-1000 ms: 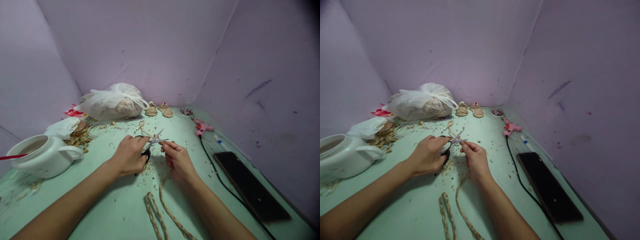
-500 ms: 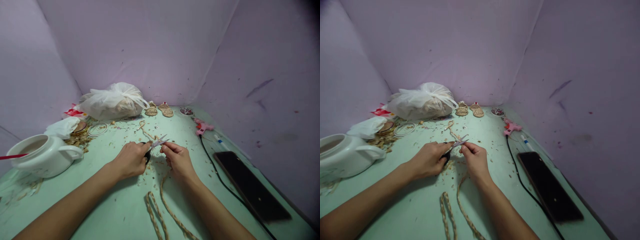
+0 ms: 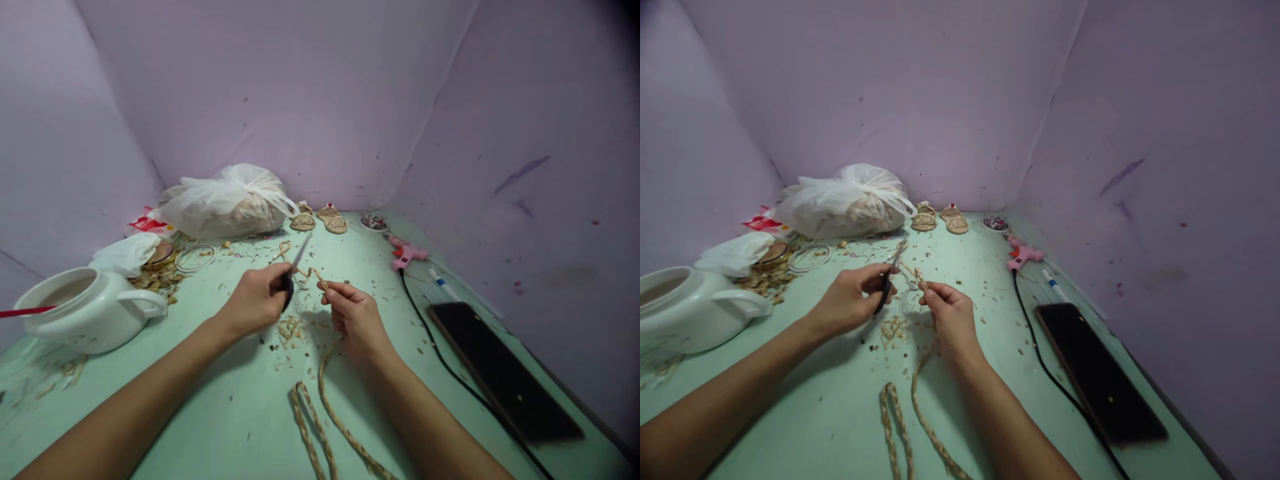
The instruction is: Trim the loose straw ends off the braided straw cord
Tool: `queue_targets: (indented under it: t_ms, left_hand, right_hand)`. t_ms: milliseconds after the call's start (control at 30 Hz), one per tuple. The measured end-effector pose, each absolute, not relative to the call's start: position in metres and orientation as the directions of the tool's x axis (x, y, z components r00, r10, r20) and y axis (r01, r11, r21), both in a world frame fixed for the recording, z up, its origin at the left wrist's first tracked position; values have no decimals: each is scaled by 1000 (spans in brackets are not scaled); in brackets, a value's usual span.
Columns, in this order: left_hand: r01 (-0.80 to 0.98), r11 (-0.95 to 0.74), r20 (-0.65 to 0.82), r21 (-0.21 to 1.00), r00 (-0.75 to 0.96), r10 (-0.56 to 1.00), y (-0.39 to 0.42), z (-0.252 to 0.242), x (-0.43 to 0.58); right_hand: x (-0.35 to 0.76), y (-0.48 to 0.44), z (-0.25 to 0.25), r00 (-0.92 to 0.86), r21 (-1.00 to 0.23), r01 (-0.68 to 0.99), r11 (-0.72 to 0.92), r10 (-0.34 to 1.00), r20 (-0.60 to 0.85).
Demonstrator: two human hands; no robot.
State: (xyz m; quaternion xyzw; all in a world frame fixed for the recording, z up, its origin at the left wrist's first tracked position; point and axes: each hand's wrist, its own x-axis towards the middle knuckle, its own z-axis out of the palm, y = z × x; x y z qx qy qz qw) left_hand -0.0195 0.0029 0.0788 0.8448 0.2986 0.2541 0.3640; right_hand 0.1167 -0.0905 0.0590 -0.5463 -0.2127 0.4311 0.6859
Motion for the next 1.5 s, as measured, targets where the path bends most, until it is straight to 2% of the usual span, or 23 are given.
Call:
queue_targets:
  t_ms: [100,167,233,400,500,633,733,933,1067,1167,1233,1267,1333,1400,1500]
  left_hand:
    - [241,-171,18,955,532,847,7,85,-18]
    - [197,47,-147,979,530,835,6,84,-15]
    - [139,208,-250,968,562,789,5,79,-12]
    - [-145,404,-240,903,611,755,5,65,-7]
    - [-243,444,-256,863,547,797,10,65,-8]
    - [-288,337,-208,896,400,893,13,67,-8]
    - [-262,200,-105,944,337,936,10,69,-7]
    - [-173,79,-22,982,311,950,-3,73,-2]
    - [-163,125,-57,979,369,928,-8,69,7]
    - [-50,149,-115,988,422,899,0,69,3]
    - [100,54,-94,994,464,881,9,72,-7]
    - [186,-51,-49,981,496,867,12,75,-13]
    - [355,-351,88,867,584,807,16,81,-25]
    - [450,-630,182,633,704,686,15,85,-32]
    - [443,-837,204,321,831,518,7,85,-33]
  right_hand:
    - [116,-90,60,505,-928,-373,19,843,-186]
    - [115,-91,59,472,-929,-369,11,864,-177]
    - [113,-91,57,416,-927,-375,-1,894,-169]
    - [104,-93,53,275,-938,-343,-56,948,-157]
    - [100,-94,53,232,-944,-317,-94,957,-174]
    - [100,-94,53,205,-941,-321,-106,963,-178]
    - [101,-93,52,228,-972,-227,-62,967,-115]
    - [101,-97,50,301,-999,10,31,953,32]
    - [100,-101,49,346,-989,55,134,927,145]
    - [103,-99,45,406,-995,30,99,908,102]
    - [106,-94,43,471,-998,-56,41,882,9]
    - [108,-92,43,506,-994,-108,22,862,-36]
    - [112,-88,45,551,-981,-195,11,829,-100]
    - [115,-87,48,562,-969,-246,17,817,-128]
    - [117,-88,54,556,-961,-273,33,821,-130]
